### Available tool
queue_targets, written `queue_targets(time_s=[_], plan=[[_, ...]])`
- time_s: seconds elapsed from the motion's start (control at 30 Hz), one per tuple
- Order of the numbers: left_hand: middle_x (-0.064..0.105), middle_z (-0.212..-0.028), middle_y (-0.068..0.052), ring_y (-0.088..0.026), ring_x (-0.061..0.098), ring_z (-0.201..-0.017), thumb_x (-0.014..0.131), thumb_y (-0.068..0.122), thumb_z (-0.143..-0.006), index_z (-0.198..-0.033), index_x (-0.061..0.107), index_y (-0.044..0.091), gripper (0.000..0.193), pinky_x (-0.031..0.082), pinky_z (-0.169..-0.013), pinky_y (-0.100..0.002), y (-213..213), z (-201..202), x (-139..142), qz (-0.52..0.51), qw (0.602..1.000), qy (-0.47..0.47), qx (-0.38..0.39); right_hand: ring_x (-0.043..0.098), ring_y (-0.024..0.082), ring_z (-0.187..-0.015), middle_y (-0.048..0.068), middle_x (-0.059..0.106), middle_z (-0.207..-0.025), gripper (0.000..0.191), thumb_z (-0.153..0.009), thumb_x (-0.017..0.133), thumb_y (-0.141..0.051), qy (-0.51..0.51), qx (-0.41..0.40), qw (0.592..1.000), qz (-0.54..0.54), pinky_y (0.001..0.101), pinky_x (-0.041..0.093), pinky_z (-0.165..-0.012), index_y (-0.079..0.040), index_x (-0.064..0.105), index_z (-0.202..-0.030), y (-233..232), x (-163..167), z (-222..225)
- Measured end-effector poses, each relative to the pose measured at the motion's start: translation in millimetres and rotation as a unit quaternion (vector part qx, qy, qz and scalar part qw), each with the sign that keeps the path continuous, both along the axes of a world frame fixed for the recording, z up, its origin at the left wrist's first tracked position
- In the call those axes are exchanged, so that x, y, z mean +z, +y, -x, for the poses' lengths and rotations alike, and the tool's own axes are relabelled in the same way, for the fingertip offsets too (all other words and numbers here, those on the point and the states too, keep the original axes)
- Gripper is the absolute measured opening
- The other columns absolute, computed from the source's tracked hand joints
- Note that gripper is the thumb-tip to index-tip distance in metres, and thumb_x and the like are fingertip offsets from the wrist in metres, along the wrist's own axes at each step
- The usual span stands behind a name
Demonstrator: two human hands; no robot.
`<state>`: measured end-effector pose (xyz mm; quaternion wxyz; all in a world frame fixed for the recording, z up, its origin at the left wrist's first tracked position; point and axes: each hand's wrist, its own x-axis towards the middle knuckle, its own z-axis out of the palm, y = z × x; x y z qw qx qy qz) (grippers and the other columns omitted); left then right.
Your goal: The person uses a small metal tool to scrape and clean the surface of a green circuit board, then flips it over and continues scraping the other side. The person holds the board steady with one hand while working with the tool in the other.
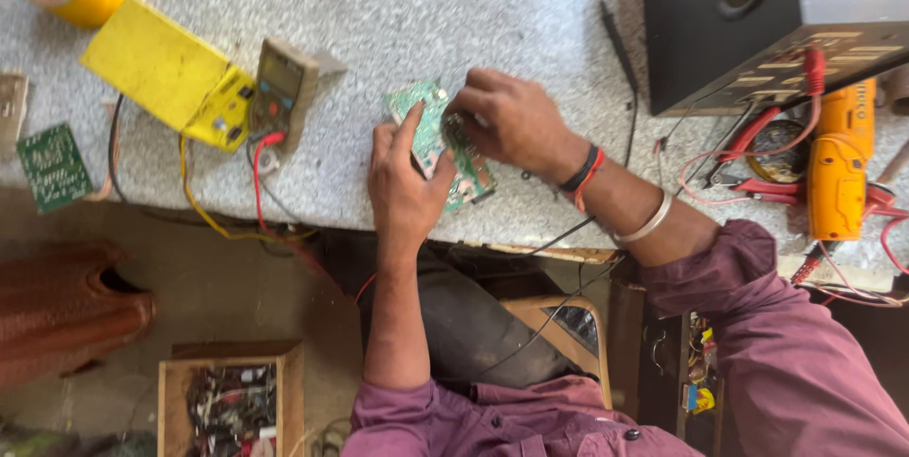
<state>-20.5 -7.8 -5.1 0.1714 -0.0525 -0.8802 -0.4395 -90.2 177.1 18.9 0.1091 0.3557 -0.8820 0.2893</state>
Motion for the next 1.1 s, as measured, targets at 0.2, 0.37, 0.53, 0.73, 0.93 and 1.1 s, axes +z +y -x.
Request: queue_targets(time_s=[0.2,0.37,0.53,0.73,0.93,1.1], plan=[[0.058,-0.110,-0.013,-0.032,0.063,-0.104,0.080,0.017,-0.082,-0.143,0.059,0.009,0.065,0.051,-0.091,-0.045,-2.0,0.1,-2.0,-0.002,1.000,-0.031,0.005,0.067,0.030,-0.081,0.009,0.063,-0.091,0.015,-0.087,0.071,-0.007,0.000,0.012,1.000,-0.005,0.0424,0.056,-0.070,-0.009,0.075,-0.101,2.0,-2.7,3.2],[0.057,-0.108,-0.012,-0.031,0.062,-0.103,0.080,0.019,-0.083,-0.144,0.059,0.009,0.066,0.051,-0.091,-0.044,-2.5,0.4,-2.7,0.002,0.999,-0.042,0.005,0.067,0.031,-0.084,0.009,0.064,-0.093,0.015,-0.087,0.070,-0.006,-0.011,0.025,0.999,0.019,0.0426,0.056,-0.073,-0.008,0.075,-0.101,1.9,-2.3,3.5],[0.056,-0.109,-0.012,-0.031,0.062,-0.104,0.080,0.020,-0.082,-0.145,0.058,0.009,0.067,0.050,-0.093,-0.044,-2.4,1.6,-2.3,0.001,0.999,-0.047,0.002,0.067,0.032,-0.085,0.010,0.064,-0.094,0.012,-0.090,0.069,-0.004,-0.014,0.011,0.999,0.029,0.0432,0.055,-0.073,-0.008,0.074,-0.101,1.4,-0.3,3.7],[0.056,-0.110,-0.012,-0.032,0.061,-0.106,0.080,0.021,-0.083,-0.145,0.058,0.009,0.067,0.050,-0.093,-0.045,-3.5,0.2,-3.2,0.006,0.999,-0.046,0.005,0.068,0.032,-0.085,0.011,0.065,-0.094,0.014,-0.088,0.068,-0.003,-0.043,0.018,0.998,0.040,0.0433,0.055,-0.073,-0.006,0.074,-0.101,0.4,0.4,2.0],[0.057,-0.111,-0.013,-0.032,0.062,-0.106,0.080,0.021,-0.083,-0.144,0.058,0.009,0.066,0.050,-0.093,-0.045,-2.0,2.6,-2.6,0.006,0.999,-0.047,0.001,0.068,0.032,-0.085,0.011,0.065,-0.095,0.016,-0.087,0.068,-0.003,-0.035,0.018,0.999,0.037,0.0439,0.055,-0.073,-0.007,0.075,-0.101,1.5,1.3,3.9],[0.056,-0.109,-0.012,-0.030,0.062,-0.103,0.079,0.021,-0.084,-0.146,0.058,0.009,0.067,0.051,-0.094,-0.044,-3.0,0.7,-3.2,-0.002,0.998,-0.063,0.003,0.067,0.033,-0.087,0.010,0.065,-0.094,0.018,-0.086,0.068,-0.002,-0.023,0.024,0.999,0.032,0.0443,0.055,-0.075,-0.009,0.075,-0.101,1.2,-1.0,5.7]])
